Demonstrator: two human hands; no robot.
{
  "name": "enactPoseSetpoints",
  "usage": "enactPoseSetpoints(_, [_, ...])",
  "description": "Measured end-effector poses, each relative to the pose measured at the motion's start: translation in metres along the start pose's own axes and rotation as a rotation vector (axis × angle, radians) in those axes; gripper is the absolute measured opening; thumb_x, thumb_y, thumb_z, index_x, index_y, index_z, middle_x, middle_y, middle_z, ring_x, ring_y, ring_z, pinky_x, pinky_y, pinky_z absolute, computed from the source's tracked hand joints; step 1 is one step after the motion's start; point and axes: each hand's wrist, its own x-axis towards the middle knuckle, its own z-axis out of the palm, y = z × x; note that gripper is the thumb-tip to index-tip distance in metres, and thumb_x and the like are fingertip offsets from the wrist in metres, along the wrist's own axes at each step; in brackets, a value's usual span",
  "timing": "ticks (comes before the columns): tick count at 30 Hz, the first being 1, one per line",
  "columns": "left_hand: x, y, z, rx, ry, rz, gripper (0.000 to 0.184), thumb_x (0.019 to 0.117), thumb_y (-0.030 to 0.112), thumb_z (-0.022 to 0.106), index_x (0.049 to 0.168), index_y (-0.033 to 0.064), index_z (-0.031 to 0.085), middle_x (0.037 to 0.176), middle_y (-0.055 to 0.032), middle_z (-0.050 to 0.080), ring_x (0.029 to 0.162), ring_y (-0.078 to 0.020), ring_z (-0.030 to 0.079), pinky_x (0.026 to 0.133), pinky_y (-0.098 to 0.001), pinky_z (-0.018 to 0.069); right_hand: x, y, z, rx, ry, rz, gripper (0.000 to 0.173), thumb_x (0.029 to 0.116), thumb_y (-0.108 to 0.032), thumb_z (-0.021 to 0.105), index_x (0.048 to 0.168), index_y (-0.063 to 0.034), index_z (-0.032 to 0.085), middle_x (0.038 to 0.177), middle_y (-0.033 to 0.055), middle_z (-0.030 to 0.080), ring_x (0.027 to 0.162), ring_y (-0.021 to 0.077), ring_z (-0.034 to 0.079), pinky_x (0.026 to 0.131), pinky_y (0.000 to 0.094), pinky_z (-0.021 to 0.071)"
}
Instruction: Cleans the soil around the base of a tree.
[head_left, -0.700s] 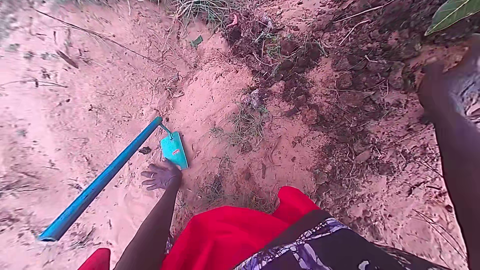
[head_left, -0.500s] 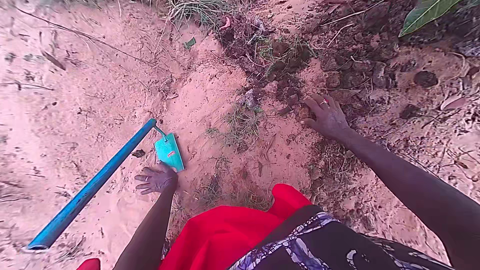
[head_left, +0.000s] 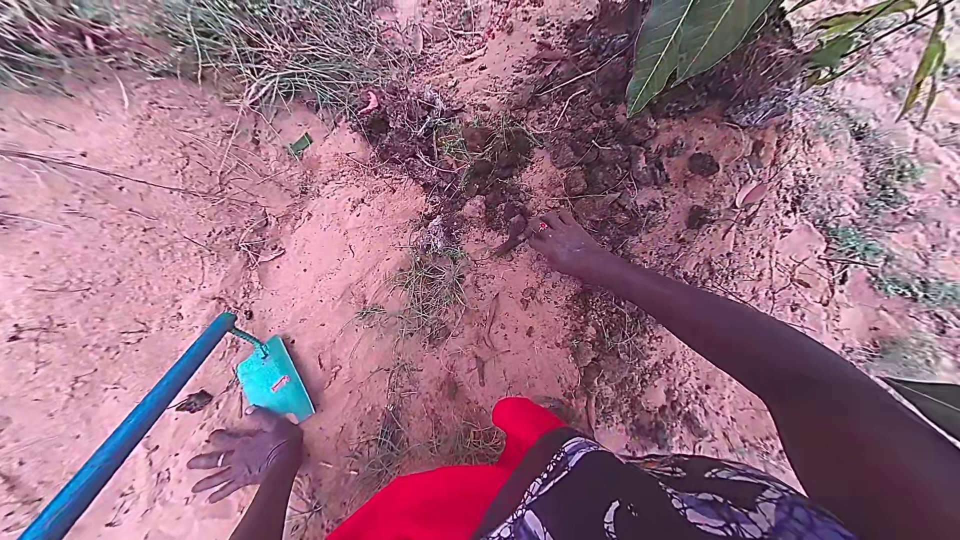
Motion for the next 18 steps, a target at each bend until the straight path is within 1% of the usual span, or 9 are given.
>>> enactPoseSetpoints(2, [0.001, 0.001, 0.000, -0.006, 0.002, 0.004, 0.081, 0.1030, 0.066, 0.022, 0.164, 0.0134, 0.028, 0.170, -0.0213, 0.016, 0.156, -0.0480, 0.014, 0.118, -0.0743, 0.0167, -0.019, 0.023, -0.026, -0.002, 0.172, 0.098, 0.031, 0.0948, 0.000, 0.062, 0.123, -0.0100, 0.070, 0.141, 0.0237, 0.058, 0.135, 0.0480, 0.050, 0.110, 0.0662, 0.0380])
enactPoseSetpoints(4, [0.001, 0.000, 0.000, 0.004, -0.004, 0.006, 0.081, 0.1030, 0.066, 0.021, 0.164, 0.0128, 0.027, 0.170, -0.0214, 0.016, 0.156, -0.0484, 0.014, 0.117, -0.0749, 0.0168, -0.038, 0.062, -0.050, -0.046, 0.469, 0.272, 0.025, 0.0977, -0.007, 0.058, 0.119, -0.0048, 0.070, 0.137, 0.0289, 0.059, 0.128, 0.0526, 0.054, 0.103, 0.0664, 0.0424])
enactPoseSetpoints(6, [-0.001, 0.001, -0.001, 0.012, -0.011, 0.000, 0.081, 0.1032, 0.065, 0.021, 0.164, 0.0129, 0.026, 0.171, -0.0210, 0.015, 0.156, -0.0483, 0.013, 0.118, -0.0747, 0.0164, -0.053, 0.109, -0.069, 0.025, 0.639, 0.527, 0.040, 0.1017, -0.023, 0.060, 0.135, -0.0023, 0.062, 0.149, 0.0338, 0.047, 0.140, 0.0556, 0.041, 0.115, 0.0679, 0.0316])
enactPoseSetpoints(7, [-0.001, 0.001, -0.003, 0.015, -0.012, -0.004, 0.080, 0.1032, 0.065, 0.021, 0.164, 0.0132, 0.026, 0.171, -0.0206, 0.015, 0.156, -0.0481, 0.013, 0.118, -0.0743, 0.0166, -0.059, 0.132, -0.071, 0.077, 0.661, 0.637, 0.057, 0.1005, -0.034, 0.060, 0.147, -0.0028, 0.051, 0.159, 0.0339, 0.034, 0.149, 0.0546, 0.028, 0.121, 0.0671, 0.0232])
enactPoseSetpoints(9, [-0.002, 0.003, -0.005, 0.015, -0.017, -0.012, 0.080, 0.1031, 0.065, 0.021, 0.164, 0.0141, 0.026, 0.171, -0.0198, 0.015, 0.156, -0.0474, 0.013, 0.119, -0.0734, 0.0165, -0.070, 0.169, -0.056, 0.198, 0.491, 0.813, 0.096, 0.0945, -0.059, 0.060, 0.166, -0.0108, 0.018, 0.172, 0.0265, 0.002, 0.158, 0.0488, 0.002, 0.124, 0.0692, 0.0051])
enactPoseSetpoints(10, [-0.003, 0.005, -0.005, 0.007, -0.020, -0.018, 0.080, 0.1033, 0.065, 0.022, 0.164, 0.0143, 0.026, 0.171, -0.0198, 0.014, 0.156, -0.0476, 0.013, 0.119, -0.0733, 0.0163, -0.073, 0.181, -0.050, 0.272, 0.363, 0.865, 0.105, 0.0940, -0.066, 0.059, 0.168, -0.0147, 0.005, 0.172, 0.0235, -0.010, 0.158, 0.0486, -0.008, 0.120, 0.0749, -0.0015])
enactPoseSetpoints(11, [-0.004, 0.006, -0.004, 0.006, -0.021, -0.025, 0.079, 0.1033, 0.065, 0.022, 0.164, 0.0147, 0.027, 0.172, -0.0198, 0.013, 0.156, -0.0479, 0.013, 0.119, -0.0734, 0.0160, -0.074, 0.188, -0.045, 0.291, 0.309, 0.889, 0.108, 0.0921, -0.070, 0.057, 0.168, -0.0176, 0.002, 0.172, 0.0215, -0.012, 0.157, 0.0495, -0.010, 0.116, 0.0797, -0.0025])
enactPoseSetpoints(14, [-0.004, 0.006, -0.006, 0.041, -0.021, -0.036, 0.078, 0.1032, 0.065, 0.021, 0.164, 0.0160, 0.029, 0.172, -0.0198, 0.013, 0.156, -0.0476, 0.014, 0.119, -0.0727, 0.0162, -0.071, 0.181, -0.043, 0.283, 0.367, 0.933, 0.102, 0.0895, -0.077, 0.050, 0.168, -0.0256, 0.010, 0.174, 0.0187, -0.006, 0.157, 0.0525, -0.005, 0.110, 0.0869, 0.0006])
enactPoseSetpoints(18, [-0.005, 0.010, -0.012, 0.066, -0.051, -0.054, 0.076, 0.1044, 0.062, 0.023, 0.164, 0.0162, 0.027, 0.172, -0.0201, 0.011, 0.156, -0.0488, 0.013, 0.119, -0.0723, 0.0161, -0.056, 0.138, -0.047, 0.290, 0.571, 0.811, 0.073, 0.1002, -0.050, 0.056, 0.159, -0.0114, 0.036, 0.170, 0.0246, 0.017, 0.157, 0.0516, 0.006, 0.117, 0.0790, 0.0083])
